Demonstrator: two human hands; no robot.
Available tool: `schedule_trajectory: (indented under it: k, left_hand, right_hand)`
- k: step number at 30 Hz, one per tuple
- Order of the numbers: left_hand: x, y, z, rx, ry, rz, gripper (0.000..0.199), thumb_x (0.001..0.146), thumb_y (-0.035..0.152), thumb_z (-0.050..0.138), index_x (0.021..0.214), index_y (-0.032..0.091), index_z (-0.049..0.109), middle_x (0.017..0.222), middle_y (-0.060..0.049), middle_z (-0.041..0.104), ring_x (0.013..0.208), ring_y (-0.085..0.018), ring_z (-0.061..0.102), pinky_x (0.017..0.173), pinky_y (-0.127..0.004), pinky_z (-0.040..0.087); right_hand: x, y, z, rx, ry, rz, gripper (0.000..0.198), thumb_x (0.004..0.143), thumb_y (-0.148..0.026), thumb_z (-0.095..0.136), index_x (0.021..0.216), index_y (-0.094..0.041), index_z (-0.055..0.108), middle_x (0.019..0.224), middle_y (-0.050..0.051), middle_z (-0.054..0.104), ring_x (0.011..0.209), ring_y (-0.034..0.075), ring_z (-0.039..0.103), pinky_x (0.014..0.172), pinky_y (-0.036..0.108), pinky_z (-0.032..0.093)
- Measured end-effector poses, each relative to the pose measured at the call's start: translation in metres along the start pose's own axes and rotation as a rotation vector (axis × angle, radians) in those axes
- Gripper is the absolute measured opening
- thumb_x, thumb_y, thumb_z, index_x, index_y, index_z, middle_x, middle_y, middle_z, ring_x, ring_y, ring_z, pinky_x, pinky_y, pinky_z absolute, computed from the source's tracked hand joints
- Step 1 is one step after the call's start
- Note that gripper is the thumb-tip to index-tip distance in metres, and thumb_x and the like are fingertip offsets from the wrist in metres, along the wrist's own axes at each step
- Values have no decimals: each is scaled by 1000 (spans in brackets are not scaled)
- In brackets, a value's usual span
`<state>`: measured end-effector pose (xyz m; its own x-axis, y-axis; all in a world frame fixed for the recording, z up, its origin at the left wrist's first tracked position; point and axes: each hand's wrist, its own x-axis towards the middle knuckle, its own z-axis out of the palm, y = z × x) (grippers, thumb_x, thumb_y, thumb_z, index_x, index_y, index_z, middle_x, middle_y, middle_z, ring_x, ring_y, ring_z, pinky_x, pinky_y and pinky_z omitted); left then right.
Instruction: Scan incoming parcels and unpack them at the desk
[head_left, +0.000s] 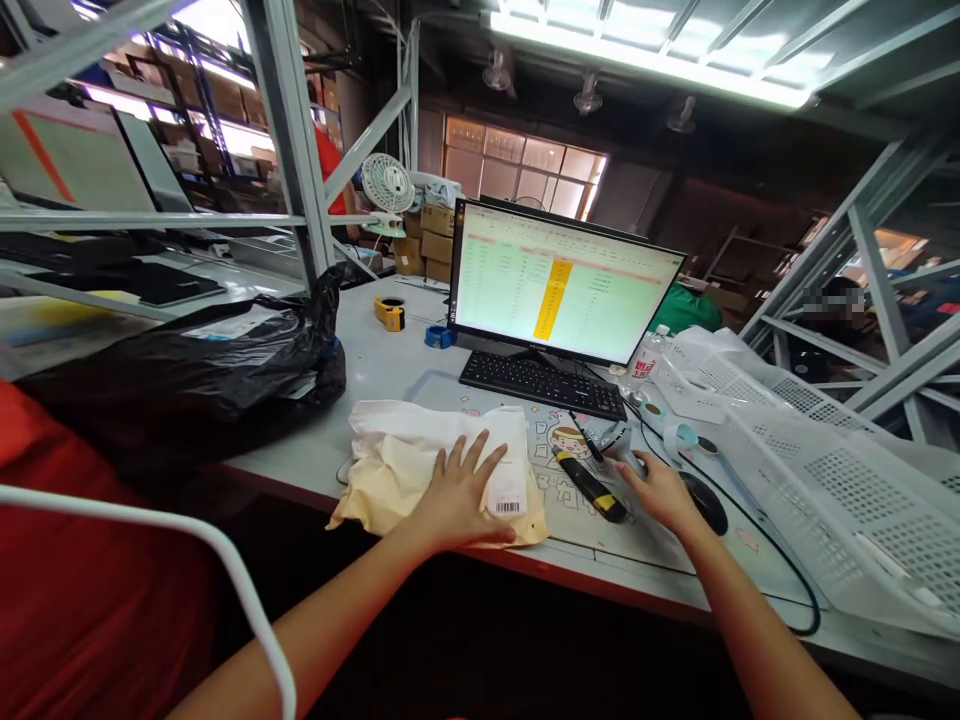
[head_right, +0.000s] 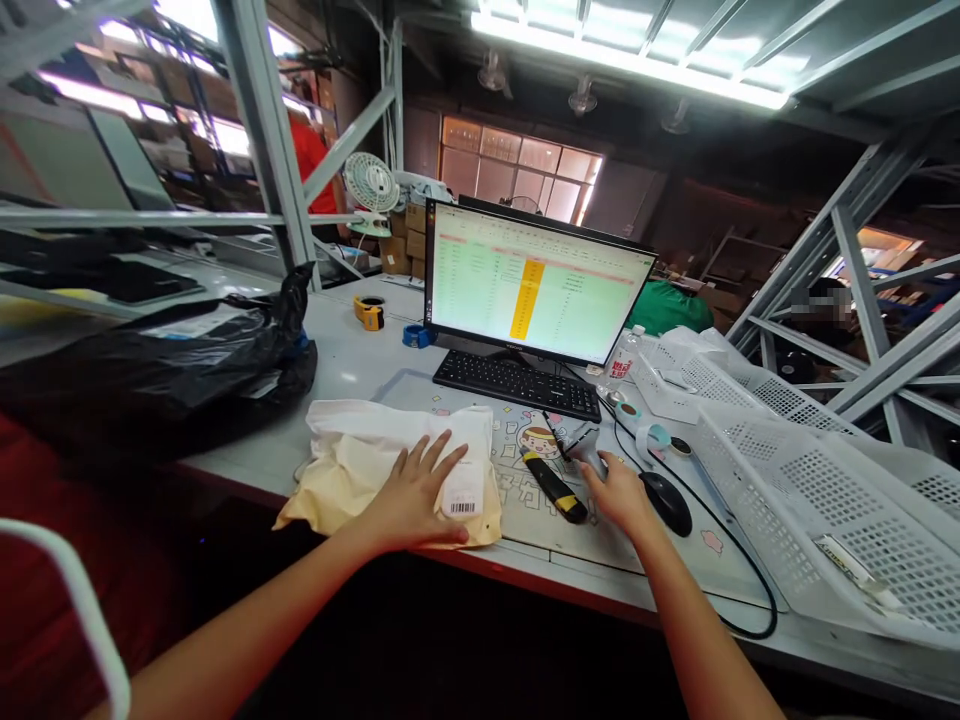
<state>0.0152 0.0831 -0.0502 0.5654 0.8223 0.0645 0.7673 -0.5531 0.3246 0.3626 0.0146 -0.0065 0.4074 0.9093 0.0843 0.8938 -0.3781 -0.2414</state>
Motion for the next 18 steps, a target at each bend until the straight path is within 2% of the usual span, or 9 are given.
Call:
schedule_trajectory:
  k: [4,8,11,12,15,18]
  left_hand:
    - [-6,-9,9,-41,75,-2,124,70,73,86,171,31,28,180,-11,7,165,-46,8,130,-69,16]
    - [-11,-17,23,-70,186,20,117,73,74,84,169,30,32,179,-15,13,163,-46,16,129,-68,21]
    - [-11,-21,30,-71,238,24,114,76,71,84,169,31,33,179,-14,15,163,-46,19,129,-69,23]
    - [-10,-22,32,-69,251,25,112,76,70,84,168,31,33,179,-14,15,163,-45,19,129,-68,24]
    - [-9,-23,34,-66,283,41,109,78,69,83,168,31,34,179,-14,17,163,-44,21,129,-68,26]
    - [-9,-24,34,-66,297,48,106,80,70,81,167,31,35,178,-13,19,162,-44,24,128,-67,28]
  right_hand:
    - [20,19,28,-73,19,80,63,106,-45,49,153,-3,52,145,26,64,131,37,65,106,42,50]
    - [32,17,13,-144,33,111,67,105,-55,47,151,-5,56,136,27,68,126,40,67,104,49,51]
    - [57,-5,-7,-123,118,-39,60,108,-45,43,152,-6,55,147,24,63,138,35,58,115,45,44]
    - [70,-15,-10,-107,107,-108,57,108,-39,44,153,-7,54,152,22,60,142,33,55,119,42,40]
    - [113,-46,-6,-76,-58,-199,49,104,-27,55,150,-13,61,149,16,64,139,28,58,117,33,41]
    - [143,-71,6,-63,-134,-178,42,100,-22,62,141,-14,68,142,17,69,132,28,63,113,33,45]
